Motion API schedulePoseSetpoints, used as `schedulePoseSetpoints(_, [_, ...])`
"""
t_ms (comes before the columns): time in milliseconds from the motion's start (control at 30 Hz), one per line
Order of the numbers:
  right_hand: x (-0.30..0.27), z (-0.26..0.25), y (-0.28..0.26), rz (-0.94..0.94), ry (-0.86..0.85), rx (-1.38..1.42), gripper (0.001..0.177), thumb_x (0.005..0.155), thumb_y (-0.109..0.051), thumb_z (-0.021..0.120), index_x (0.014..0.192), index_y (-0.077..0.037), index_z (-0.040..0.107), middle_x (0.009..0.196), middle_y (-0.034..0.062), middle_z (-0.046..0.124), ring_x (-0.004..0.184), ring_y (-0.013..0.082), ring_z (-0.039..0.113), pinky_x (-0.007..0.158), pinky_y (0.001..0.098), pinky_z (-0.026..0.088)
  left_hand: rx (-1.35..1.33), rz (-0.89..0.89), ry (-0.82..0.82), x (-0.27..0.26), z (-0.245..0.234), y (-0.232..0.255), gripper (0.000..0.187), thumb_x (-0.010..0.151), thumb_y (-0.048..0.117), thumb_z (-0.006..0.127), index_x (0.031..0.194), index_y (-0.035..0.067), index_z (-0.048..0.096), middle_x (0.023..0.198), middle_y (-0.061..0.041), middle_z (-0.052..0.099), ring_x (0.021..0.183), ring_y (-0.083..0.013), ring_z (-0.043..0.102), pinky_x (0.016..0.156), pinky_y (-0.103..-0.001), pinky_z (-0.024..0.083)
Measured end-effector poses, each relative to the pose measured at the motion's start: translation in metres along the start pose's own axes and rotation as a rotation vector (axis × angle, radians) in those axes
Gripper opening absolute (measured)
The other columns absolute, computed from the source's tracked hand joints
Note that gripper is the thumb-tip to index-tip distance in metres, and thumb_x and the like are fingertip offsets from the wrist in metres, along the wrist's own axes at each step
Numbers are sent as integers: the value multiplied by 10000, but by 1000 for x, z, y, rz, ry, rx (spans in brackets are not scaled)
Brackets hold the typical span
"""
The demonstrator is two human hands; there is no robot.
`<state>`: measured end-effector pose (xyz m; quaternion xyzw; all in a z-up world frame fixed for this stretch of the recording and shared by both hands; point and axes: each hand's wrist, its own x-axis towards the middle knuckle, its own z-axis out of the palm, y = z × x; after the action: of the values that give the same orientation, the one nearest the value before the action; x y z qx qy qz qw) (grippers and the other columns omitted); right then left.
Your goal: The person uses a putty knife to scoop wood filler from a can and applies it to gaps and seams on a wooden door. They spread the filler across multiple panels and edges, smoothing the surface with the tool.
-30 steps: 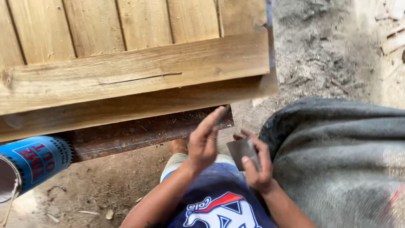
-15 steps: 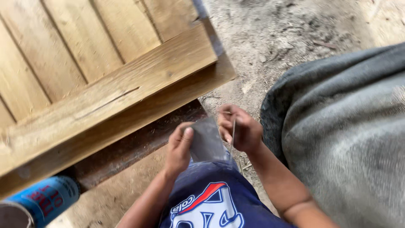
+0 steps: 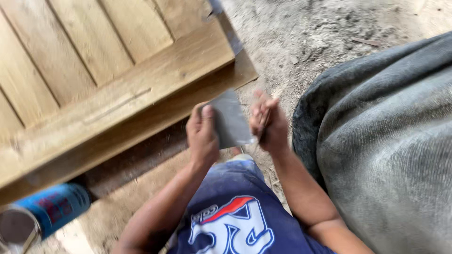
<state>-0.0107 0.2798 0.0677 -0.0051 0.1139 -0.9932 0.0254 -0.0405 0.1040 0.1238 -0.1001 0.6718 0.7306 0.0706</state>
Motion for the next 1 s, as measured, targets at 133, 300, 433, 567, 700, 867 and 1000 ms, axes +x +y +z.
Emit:
schedulePoseSetpoints(133, [-7, 9, -14, 78, 198, -688, 858, 1028, -618, 617, 1545, 58, 502, 1175, 36, 644, 1024, 84, 618, 940, 219, 526, -13, 47, -116, -21, 20, -11, 323, 1111, 269, 540, 1235, -3, 663, 1109, -54, 686, 1046, -89, 586, 972, -252, 493])
schedulePoseSetpoints(300, [5, -18, -20, 159, 125, -1144, 654, 998, -474, 716, 1387, 39, 607, 1171, 53, 717, 1009, 88, 647, 900, 233, 530, -322, -212, -119, -13, 2, -11, 300, 1083, 240, 522, 1227, 9, 649, 1077, -61, 703, 995, -118, 618, 918, -281, 520])
schedulePoseSetpoints(433, [22, -33, -30, 44, 275, -1203, 329, 963, -100, 780, 1235, 65, 698, 1149, 99, 727, 1022, 155, 661, 951, 281, 530, -513, -94, -20, -8, -27, -6, 311, 1068, 208, 509, 1287, 23, 629, 1255, -47, 678, 1172, -107, 615, 1063, -261, 476])
schedulePoseSetpoints(567, [-11, 17, -33, -56, 36, -1468, 261, 958, 24, 657, 1216, 52, 634, 1089, 130, 675, 996, 206, 643, 935, 320, 548, -9, 143, 181, -21, -50, -8, 304, 1167, 165, 503, 1316, -51, 658, 1194, -157, 677, 1085, -201, 614, 977, -327, 509])
schedulePoseSetpoints(700, [-9, 61, 38, -186, -464, -1661, 338, 990, 18, 594, 1321, 83, 580, 1255, 277, 606, 1225, 339, 606, 1046, 415, 524, 474, 559, 101, -25, -50, 22, 323, 1085, 55, 464, 1352, -90, 574, 1421, -277, 549, 1311, -396, 576, 1115, -411, 472])
schedulePoseSetpoints(867, [39, 50, 73, -334, -127, -1286, 369, 1101, -101, 517, 1432, 59, 558, 1427, 221, 608, 1380, 336, 574, 1205, 410, 468, 601, 509, -92, -51, -54, 10, 328, 1044, 13, 513, 1359, -52, 577, 1389, -229, 614, 1196, -396, 688, 990, -426, 548])
schedulePoseSetpoints(1000, [66, 20, 45, -26, -28, -878, 440, 1093, -93, 495, 1512, 44, 502, 1484, 200, 586, 1389, 300, 554, 1213, 413, 437, 537, 134, -126, -77, -85, -23, 298, 1030, 52, 625, 1327, 38, 647, 1060, -154, 727, 911, -257, 748, 789, -316, 564])
